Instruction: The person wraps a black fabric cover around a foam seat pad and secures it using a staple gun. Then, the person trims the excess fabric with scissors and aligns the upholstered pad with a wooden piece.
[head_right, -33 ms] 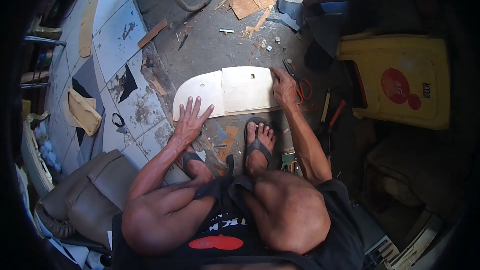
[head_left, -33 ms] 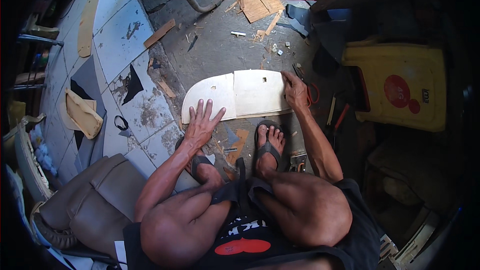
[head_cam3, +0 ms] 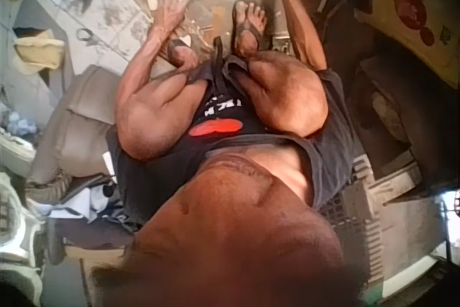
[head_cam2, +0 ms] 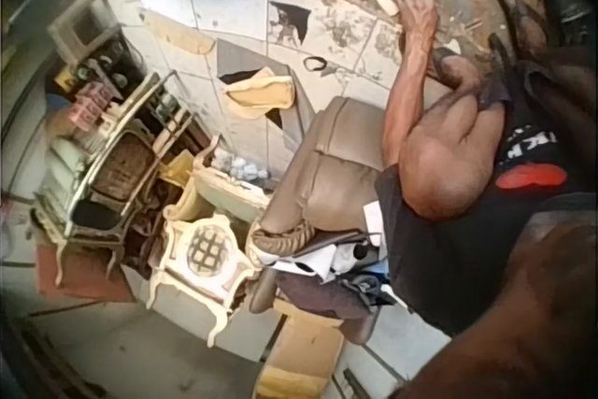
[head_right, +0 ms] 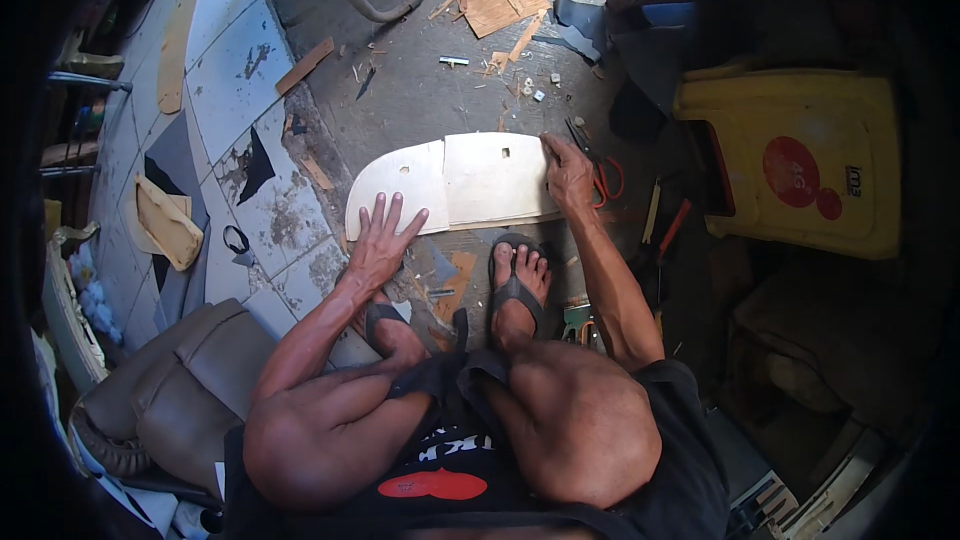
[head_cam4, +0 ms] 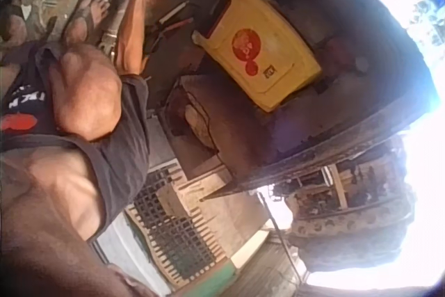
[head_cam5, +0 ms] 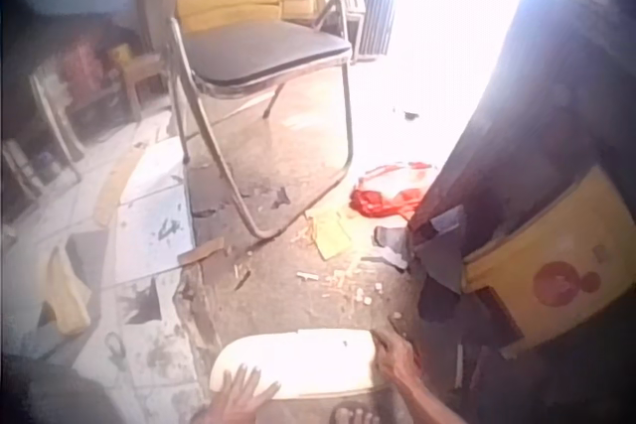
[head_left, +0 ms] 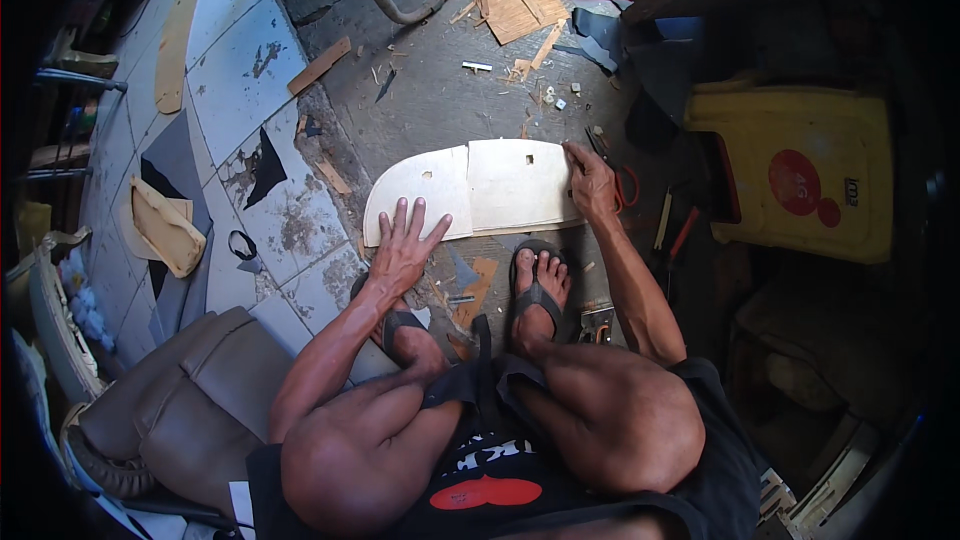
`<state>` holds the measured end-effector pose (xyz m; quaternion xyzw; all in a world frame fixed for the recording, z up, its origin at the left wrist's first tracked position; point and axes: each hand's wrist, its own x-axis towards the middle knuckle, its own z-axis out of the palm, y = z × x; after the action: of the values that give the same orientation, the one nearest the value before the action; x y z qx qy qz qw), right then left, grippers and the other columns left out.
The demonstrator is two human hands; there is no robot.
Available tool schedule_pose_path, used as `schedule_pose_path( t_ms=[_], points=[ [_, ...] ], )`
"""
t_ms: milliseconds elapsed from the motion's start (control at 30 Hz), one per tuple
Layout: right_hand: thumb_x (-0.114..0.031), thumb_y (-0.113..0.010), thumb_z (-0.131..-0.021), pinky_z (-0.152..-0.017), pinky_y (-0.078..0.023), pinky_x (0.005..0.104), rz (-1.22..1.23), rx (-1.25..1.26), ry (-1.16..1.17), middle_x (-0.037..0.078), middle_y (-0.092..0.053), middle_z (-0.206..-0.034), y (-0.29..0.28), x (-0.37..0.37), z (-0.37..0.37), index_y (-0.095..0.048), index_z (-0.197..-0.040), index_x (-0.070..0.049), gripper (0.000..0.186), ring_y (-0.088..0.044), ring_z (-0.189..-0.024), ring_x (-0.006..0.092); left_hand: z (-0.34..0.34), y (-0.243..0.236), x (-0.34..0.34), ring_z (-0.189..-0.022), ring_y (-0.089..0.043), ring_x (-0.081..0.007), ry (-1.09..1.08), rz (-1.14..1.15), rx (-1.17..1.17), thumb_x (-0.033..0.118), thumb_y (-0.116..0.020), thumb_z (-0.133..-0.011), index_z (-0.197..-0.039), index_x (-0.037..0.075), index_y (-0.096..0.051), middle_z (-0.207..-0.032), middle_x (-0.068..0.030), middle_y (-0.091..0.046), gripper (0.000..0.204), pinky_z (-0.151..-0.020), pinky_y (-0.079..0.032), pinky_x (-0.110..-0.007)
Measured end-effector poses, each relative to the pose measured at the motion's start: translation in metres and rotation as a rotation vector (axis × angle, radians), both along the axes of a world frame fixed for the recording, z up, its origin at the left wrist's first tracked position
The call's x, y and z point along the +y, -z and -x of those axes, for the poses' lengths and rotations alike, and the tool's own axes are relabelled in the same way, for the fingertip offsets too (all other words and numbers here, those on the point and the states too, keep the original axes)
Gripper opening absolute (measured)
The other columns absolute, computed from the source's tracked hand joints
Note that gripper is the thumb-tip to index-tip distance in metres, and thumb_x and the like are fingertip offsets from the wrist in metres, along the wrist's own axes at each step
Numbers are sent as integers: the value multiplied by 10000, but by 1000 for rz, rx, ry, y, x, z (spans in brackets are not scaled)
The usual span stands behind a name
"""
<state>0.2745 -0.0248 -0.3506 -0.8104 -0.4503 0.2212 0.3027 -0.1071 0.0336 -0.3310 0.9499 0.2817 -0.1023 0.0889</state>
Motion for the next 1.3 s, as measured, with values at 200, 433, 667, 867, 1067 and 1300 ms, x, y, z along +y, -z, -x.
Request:
schedule_pose_path(
  t_ms=[200,433,667,867,1067,1300],
  points=[
    [15,-577,-904,-880,-557,420,-20,-39,-50,172,-717,-1023,4,2,-8,-730,-1254,-137,412,-712,-974,356,5,2,-5,-1481,-331,-541,-17,28,-50,52,-557,-949,-1603,320,-408,-1613,-253,-360,722,-1114,-338,-756],
    [31,-552,-895,-890,-556,400,23,36,-27,169,-719,-1017,-7,-3,-10,-727,-1266,-141,445,-714,-964,351,1,10,-10,-1507,-292,-530,-75,65,-72,26,-582,-913,-1595,338,-422,-1633,-235,-343,767,-1164,-249,-758],
    [-291,-622,-1045,-1020,-509,406,563,187,227,143,-752,-1234,-112,35,28,-720,-1322,-138,332,-701,-1161,310,6,14,-11,-1520,-271,-523,-138,111,-107,-15,-602,-870,-1565,343,-476,-1637,-227,-346,791,-1181,-211,-756],
    [-199,-626,-1021,-955,-532,397,306,26,153,176,-757,-1143,-59,8,16,-750,-1259,-154,273,-726,-1064,309,0,6,-6,-1528,-263,-510,-162,137,-106,-7,-620,-869,-1542,355,-508,-1639,-219,-349,773,-1195,-192,-745],
    [-179,-633,-1010,-950,-533,404,286,58,112,182,-751,-1144,-63,10,17,-759,-1239,-139,265,-720,-1064,322,1,6,-5,-1528,-264,-502,-192,154,-118,73,-644,-926,-1534,357,-519,-1637,-215,-352,682,-1196,-197,-735],
    [-132,-621,-998,-939,-539,401,141,50,37,187,-743,-1170,-55,7,13,-758,-1237,-127,275,-717,-1069,322,-1,5,-6,-1527,-265,-502,-191,137,-118,89,-639,-938,-1526,348,-528,-1636,-213,-353,652,-1200,-193,-730]
  ],
)
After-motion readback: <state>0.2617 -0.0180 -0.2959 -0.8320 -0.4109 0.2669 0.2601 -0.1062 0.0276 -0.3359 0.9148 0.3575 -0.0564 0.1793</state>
